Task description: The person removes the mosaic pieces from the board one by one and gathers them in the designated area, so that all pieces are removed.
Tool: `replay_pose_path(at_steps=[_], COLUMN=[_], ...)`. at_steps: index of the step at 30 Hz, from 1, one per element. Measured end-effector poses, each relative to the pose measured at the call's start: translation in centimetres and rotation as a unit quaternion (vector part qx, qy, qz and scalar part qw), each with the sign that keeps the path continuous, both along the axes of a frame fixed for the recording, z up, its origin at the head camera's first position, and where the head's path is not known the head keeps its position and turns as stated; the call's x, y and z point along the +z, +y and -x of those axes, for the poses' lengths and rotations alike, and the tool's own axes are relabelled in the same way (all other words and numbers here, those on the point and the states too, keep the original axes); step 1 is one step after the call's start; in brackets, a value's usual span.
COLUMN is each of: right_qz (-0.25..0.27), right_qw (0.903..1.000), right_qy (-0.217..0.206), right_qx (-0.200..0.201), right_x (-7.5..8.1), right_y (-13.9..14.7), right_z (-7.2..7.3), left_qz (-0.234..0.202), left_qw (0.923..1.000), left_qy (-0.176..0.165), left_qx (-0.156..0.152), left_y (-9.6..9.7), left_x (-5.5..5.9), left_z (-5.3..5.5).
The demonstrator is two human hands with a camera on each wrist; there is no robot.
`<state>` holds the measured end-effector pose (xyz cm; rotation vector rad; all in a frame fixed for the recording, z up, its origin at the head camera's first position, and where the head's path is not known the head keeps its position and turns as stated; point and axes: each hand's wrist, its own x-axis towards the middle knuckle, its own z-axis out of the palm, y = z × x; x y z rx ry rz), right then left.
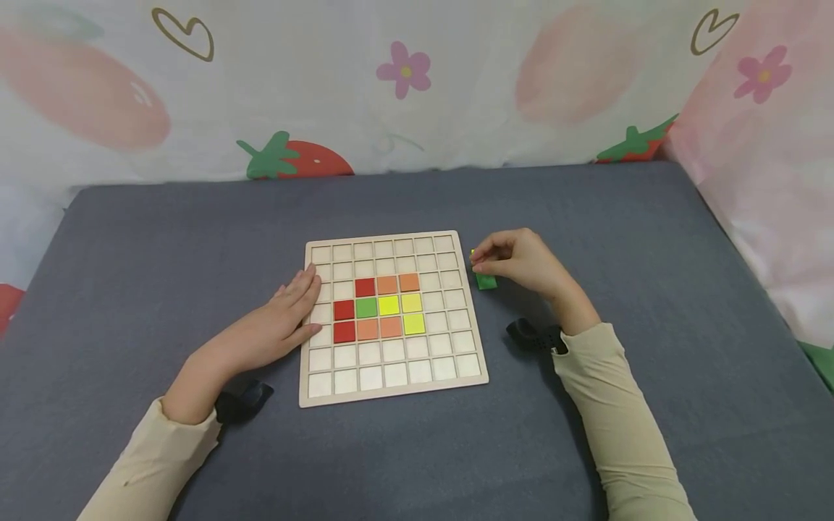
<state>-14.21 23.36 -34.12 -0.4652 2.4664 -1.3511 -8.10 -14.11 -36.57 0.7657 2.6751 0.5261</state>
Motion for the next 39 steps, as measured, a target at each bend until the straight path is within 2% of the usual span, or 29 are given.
replay_pose_path(at_steps=[9, 21, 35, 39], right_qz=[0.013, 0.018, 0.025, 0.030], right_qw=[0.9997, 0.9988, 0.9950, 0.9934], right_qy=[0.007, -0.013, -0.002, -0.004], right_qx=[0.017, 0.043, 0.097, 0.111], right_x=[0.6, 0.5, 0.2, -0.1], right_y=[-2.2, -4.7, -8.2, -9.2], right_z=[0.2, 0.6, 1.0, 1.2], left_qz=[0.002, 0.005, -0.002, 0.009], left_qw=[1.0000, 1.0000, 0.9999, 0.9997], left_qy=[0.003, 0.006, 0.012, 0.024], left_qx=[-0.004, 0.001, 0.000, 0.000], left_y=[0.0, 0.1, 0.0, 0.0], left_x=[-0.1, 0.0, -0.1, -0.1], left_z=[0.0, 0.0, -0.1, -0.1])
